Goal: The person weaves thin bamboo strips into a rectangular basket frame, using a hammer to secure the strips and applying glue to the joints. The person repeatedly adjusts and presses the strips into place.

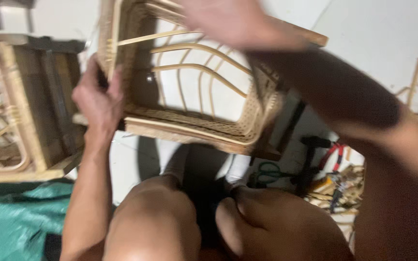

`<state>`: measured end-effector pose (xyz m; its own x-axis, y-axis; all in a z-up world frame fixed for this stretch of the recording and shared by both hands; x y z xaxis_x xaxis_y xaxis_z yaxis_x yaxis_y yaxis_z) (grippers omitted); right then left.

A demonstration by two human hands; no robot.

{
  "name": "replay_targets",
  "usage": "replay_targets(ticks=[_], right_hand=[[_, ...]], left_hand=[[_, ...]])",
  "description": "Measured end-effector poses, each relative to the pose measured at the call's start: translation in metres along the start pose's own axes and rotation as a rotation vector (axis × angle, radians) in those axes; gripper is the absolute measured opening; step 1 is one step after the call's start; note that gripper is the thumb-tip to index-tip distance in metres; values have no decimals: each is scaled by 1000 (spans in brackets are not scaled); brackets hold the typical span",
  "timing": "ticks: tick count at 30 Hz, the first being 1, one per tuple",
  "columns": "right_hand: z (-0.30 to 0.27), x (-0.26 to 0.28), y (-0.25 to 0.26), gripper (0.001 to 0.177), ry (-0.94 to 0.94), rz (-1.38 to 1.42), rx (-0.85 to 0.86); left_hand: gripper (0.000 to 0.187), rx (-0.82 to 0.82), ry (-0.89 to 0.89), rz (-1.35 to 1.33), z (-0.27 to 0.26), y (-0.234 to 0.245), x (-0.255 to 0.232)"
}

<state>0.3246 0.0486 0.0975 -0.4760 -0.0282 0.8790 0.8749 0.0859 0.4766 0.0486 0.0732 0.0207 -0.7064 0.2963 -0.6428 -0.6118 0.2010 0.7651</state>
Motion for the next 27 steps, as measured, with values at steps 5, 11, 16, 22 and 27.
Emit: replay_targets(ticks=[5,11,16,22,27], right_hand=[[54,-30,-71,37,-22,21,133],[70,-66,-93,34,262,316,12],[72,-66,-111,29,378,258,-71],[76,-64,-137,33,304,294,73],[67,-68,-159,30,179,246,277]], left_hand=[[40,10,63,-84,0,-6,-5],[44,-47,-251,25,2,-8,-18],[36,37,-150,-173,-2,-16,-15],[35,68,-184,-255,4,-19,-27],[32,26,-29,-299,-1,-14,-19]])
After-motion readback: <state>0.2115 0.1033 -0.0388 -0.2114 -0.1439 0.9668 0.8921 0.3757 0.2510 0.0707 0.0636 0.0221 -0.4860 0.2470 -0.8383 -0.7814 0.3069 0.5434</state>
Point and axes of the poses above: each hand's wrist, its own z-axis towards the middle knuckle, its own y-axis out of the back of the hand, x = y × z, the point moved 8 cm from there along z, towards the middle knuckle, and after that the axes turned 3 degrees about -y, right-handed, at the moved point
